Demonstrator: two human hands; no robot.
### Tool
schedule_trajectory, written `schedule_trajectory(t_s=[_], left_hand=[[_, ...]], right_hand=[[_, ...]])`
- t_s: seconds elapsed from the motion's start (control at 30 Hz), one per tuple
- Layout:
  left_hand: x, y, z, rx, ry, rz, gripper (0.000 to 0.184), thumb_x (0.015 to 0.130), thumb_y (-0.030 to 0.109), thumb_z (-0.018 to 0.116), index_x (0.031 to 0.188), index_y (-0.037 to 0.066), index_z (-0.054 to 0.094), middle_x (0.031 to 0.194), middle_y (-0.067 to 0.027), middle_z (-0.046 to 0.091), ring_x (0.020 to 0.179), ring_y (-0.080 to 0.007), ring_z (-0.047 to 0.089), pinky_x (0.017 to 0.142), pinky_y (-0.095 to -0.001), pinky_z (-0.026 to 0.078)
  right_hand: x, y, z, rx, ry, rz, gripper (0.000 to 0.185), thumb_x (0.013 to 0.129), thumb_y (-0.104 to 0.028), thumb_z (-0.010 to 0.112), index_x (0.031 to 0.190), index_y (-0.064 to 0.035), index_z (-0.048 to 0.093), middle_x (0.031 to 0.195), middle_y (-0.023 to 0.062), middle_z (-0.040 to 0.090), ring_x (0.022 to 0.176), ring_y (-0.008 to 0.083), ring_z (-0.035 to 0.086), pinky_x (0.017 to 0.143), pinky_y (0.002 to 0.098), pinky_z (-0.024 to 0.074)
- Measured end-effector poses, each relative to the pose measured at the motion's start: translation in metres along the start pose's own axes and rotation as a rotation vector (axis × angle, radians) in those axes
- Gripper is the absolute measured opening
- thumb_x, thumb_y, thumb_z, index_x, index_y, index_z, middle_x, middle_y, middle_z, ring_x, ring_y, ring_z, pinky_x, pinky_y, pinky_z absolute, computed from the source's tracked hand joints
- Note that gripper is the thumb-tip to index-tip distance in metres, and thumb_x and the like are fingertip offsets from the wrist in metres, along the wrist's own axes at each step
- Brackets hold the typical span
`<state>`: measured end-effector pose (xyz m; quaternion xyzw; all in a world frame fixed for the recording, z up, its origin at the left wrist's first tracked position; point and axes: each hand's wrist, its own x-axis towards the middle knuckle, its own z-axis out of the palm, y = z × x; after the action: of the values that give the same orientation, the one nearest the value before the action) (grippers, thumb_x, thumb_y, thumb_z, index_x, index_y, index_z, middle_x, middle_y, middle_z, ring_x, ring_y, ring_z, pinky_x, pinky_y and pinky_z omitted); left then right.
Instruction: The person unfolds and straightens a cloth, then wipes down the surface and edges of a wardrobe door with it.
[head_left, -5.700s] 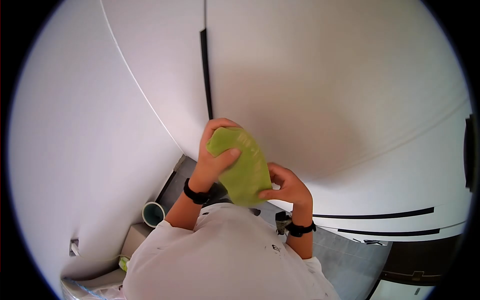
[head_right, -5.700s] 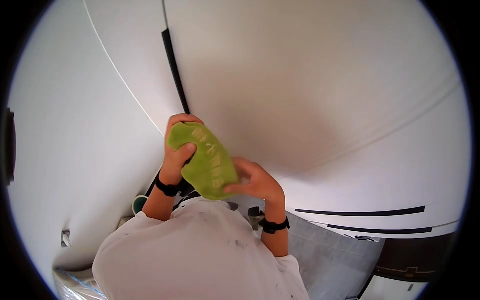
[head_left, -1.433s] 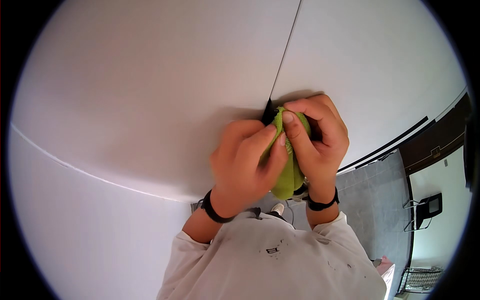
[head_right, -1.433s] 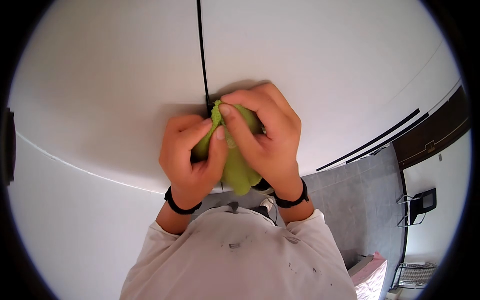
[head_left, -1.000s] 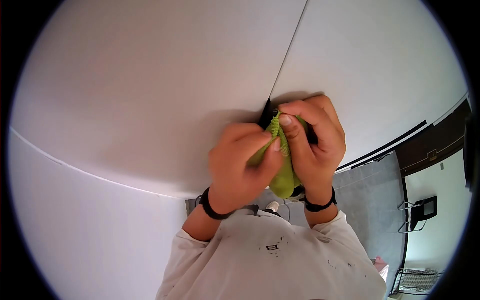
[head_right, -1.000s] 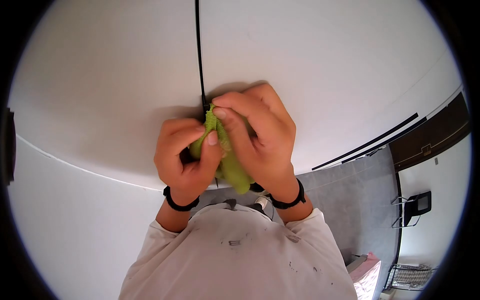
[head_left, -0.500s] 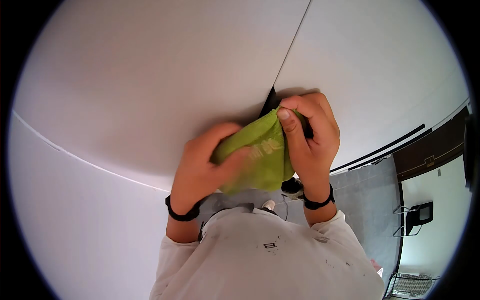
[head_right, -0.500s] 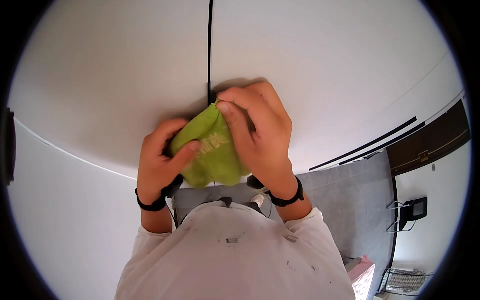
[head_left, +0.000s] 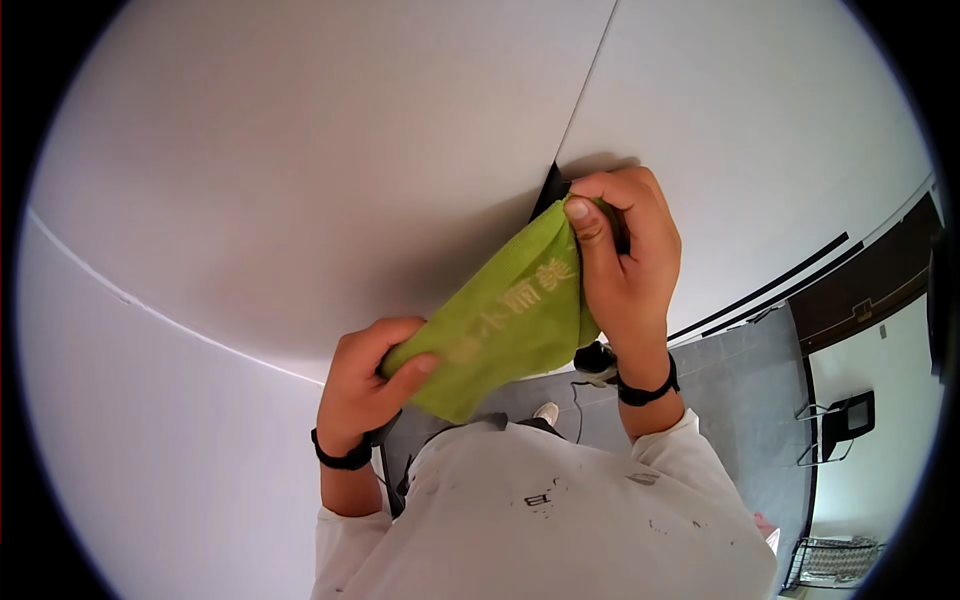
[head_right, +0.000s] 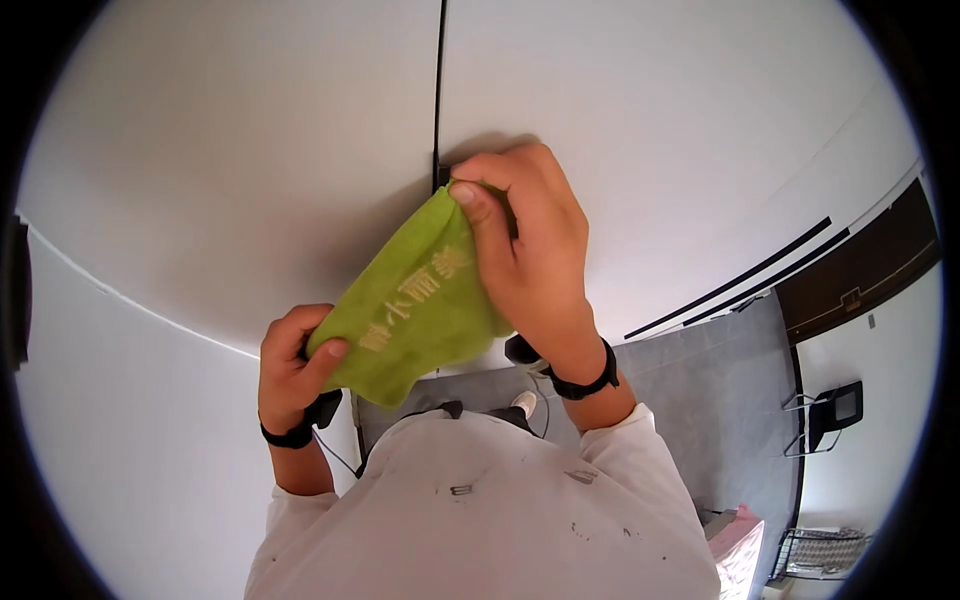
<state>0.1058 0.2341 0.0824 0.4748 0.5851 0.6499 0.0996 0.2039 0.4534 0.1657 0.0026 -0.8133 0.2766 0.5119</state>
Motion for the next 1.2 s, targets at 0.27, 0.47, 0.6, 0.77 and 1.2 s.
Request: schedule_trajectory(t_s=[0.27, 0.47, 0.6, 0.77, 1.2], left_hand=[[0.000, -0.003, -0.001, -0.109, -0.101, -0.042, 0.021, 0.086, 0.008, 0.067, 0.104, -0.001, 0.058, 0.081, -0.0051, 0.064, 0.067, -0.0098, 0.054, 0.060, -0.0243, 0.044], [-0.007, -0.004, -0.003, -0.214, -0.112, 0.044, 0.022, 0.088, 0.009, 0.066, 0.104, -0.003, 0.058, 0.081, -0.0056, 0.064, 0.065, -0.0091, 0.054, 0.059, -0.0240, 0.044], [-0.005, -0.003, 0.004, -0.190, -0.066, 0.077, 0.022, 0.088, 0.010, 0.066, 0.104, -0.003, 0.058, 0.080, -0.0055, 0.064, 0.064, -0.0090, 0.054, 0.057, -0.0235, 0.044], [-0.004, 0.002, 0.006, -0.286, -0.043, 0.064, 0.023, 0.089, 0.009, 0.065, 0.106, -0.003, 0.058, 0.083, -0.0064, 0.064, 0.067, -0.0087, 0.055, 0.060, -0.0231, 0.044], [-0.002, -0.008, 0.013, -0.263, -0.064, 0.067, 0.022, 0.088, 0.007, 0.065, 0.106, -0.003, 0.060, 0.090, -0.0073, 0.064, 0.073, -0.0117, 0.056, 0.064, -0.0254, 0.045]], right_hand=[[0.001, -0.003, 0.006, -0.096, 0.021, -0.128, 0.014, 0.087, -0.001, 0.062, 0.100, -0.0059, 0.059, 0.086, 0.0094, 0.057, 0.068, 0.0242, 0.057, 0.058, 0.0311, 0.0470], [-0.001, 0.000, 0.002, -0.110, -0.080, -0.164, 0.015, 0.086, 0.000, 0.063, 0.098, -0.0053, 0.058, 0.086, 0.0097, 0.057, 0.069, 0.0255, 0.059, 0.057, 0.0328, 0.0486], [0.004, 0.009, -0.003, -0.152, -0.096, -0.298, 0.017, 0.084, 0.003, 0.064, 0.099, -0.0039, 0.058, 0.090, 0.0102, 0.058, 0.066, 0.0252, 0.060, 0.054, 0.0316, 0.0492], [0.011, 0.014, -0.005, -0.231, -0.108, -0.417, 0.020, 0.082, 0.006, 0.064, 0.099, -0.0018, 0.058, 0.092, 0.0115, 0.060, 0.061, 0.0221, 0.060, 0.050, 0.0287, 0.0481], [0.011, 0.011, -0.007, -0.179, -0.077, -0.330, 0.019, 0.083, 0.006, 0.063, 0.100, -0.0019, 0.058, 0.090, 0.0119, 0.060, 0.064, 0.0210, 0.059, 0.053, 0.0285, 0.0471]])
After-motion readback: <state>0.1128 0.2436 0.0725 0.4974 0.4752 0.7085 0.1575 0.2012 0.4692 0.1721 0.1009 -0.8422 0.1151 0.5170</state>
